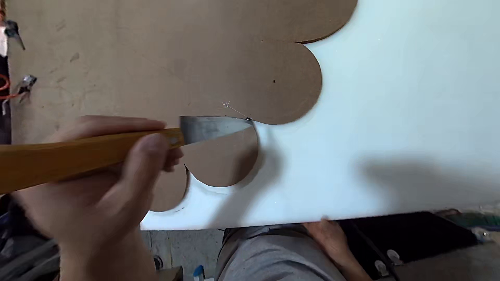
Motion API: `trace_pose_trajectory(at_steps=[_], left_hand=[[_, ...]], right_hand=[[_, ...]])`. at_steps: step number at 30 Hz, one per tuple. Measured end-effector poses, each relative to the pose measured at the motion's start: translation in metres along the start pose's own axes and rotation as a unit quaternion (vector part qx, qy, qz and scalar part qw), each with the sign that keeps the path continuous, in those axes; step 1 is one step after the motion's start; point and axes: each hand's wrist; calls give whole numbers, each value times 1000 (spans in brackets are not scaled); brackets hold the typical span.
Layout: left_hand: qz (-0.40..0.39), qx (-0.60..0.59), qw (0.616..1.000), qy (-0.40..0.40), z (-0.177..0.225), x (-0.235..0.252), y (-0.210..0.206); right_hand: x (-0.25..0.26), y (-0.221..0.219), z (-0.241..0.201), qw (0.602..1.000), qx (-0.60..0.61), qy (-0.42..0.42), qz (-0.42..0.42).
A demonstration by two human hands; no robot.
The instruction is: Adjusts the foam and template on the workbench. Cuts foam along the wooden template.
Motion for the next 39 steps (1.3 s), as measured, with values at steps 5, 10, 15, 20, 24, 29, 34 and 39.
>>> trace_pose_trajectory(at_steps=[5,10,15,20,24,29,34,39], left_hand=[[-251,30,960,-122,-23,31,15],[-392,42,878,-272,-20,74,5],[-442,52,847,-290,-26,92,-19],[-446,29,849,-282,-32,101,-4],[-465,25,839,-280,-33,104,-13],[-498,42,815,-293,-24,108,-12],[-508,37,794,-332,-29,103,-29],[-458,20,817,-349,-52,105,-38]], right_hand=[[-4,-69,22,997,25,-1,71],[-18,-81,11,991,113,20,62],[-17,-91,13,988,136,60,44],[-17,-89,17,986,141,78,52],[-16,-94,14,985,138,83,59],[-20,-102,7,983,153,81,56],[-22,-116,-5,983,147,109,34],[-23,-114,-7,982,141,115,44]])
Point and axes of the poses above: each hand's wrist, its own x-axis towards the middle knuckle, its own y-axis out of the back of the hand, z = x × y, and after that the axes turned 8 degrees about z, right-handed
